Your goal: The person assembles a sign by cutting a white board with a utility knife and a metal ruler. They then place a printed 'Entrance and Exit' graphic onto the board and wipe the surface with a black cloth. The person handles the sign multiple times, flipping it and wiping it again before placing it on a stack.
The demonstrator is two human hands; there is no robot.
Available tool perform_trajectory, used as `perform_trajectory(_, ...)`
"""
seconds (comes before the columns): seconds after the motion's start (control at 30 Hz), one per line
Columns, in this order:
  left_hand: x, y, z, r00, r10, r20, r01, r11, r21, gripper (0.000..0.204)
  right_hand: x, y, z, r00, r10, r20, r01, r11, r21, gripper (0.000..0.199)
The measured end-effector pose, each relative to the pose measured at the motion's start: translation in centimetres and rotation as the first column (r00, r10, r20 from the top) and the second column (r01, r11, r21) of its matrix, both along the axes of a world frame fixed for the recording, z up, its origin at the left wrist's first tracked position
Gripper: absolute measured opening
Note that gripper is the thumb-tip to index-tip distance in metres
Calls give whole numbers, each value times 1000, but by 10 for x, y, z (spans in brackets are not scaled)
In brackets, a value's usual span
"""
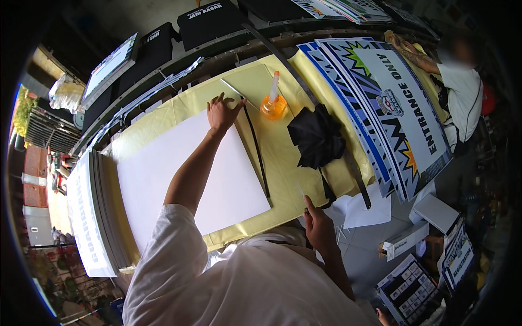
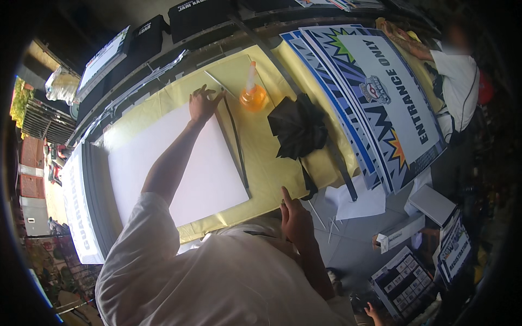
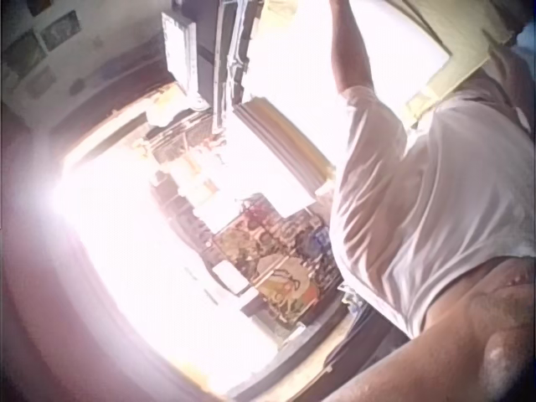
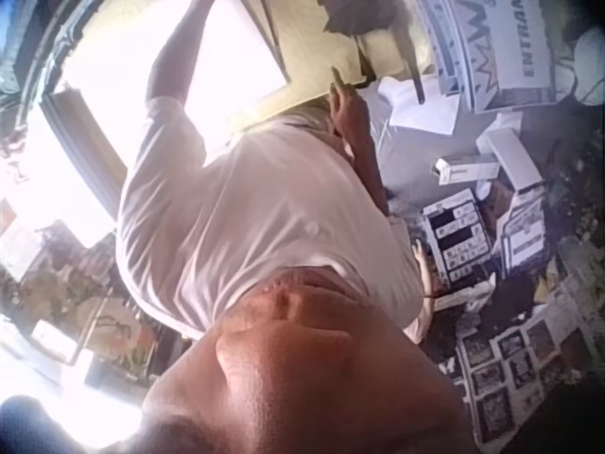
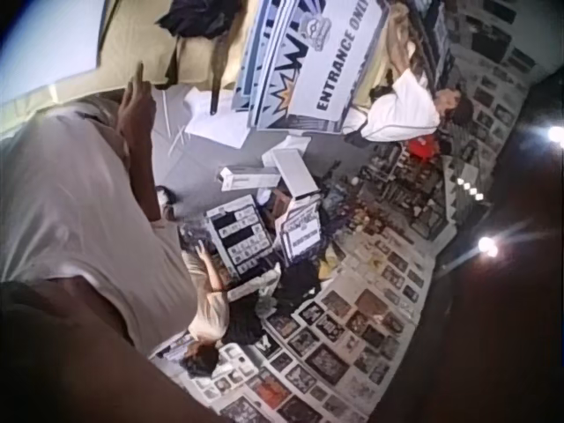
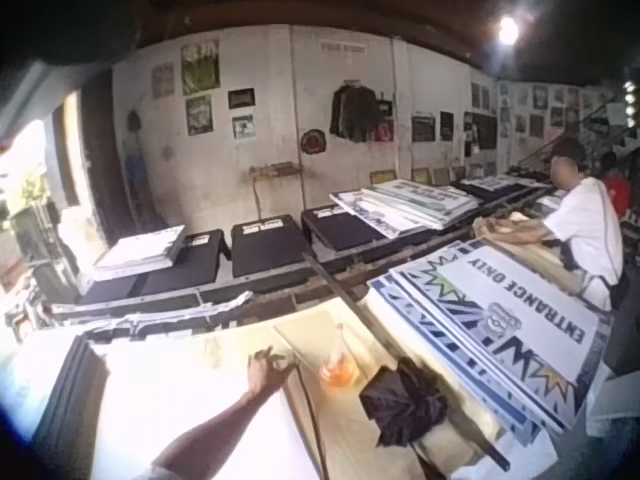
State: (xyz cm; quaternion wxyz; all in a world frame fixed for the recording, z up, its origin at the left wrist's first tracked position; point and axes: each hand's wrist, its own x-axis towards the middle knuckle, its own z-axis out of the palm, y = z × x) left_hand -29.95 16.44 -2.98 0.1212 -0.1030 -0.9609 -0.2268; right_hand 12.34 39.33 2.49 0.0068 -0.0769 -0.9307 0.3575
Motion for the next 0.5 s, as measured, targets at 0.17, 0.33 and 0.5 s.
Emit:
perform_trajectory(0.17,10,12,52,974,98,204,-170,911,376,66,-23,14,1,999,28,35,-32,989,142,59)
perform_trajectory(0.33,25,-10,91,830,-222,512,-268,648,714,93,-70,21,-33,976,191,-105,-136,911,389,64)
perform_trajectory(0.5,69,-20,129,791,-480,380,-224,351,909,52,-105,16,-30,958,242,-153,-147,875,461,59)
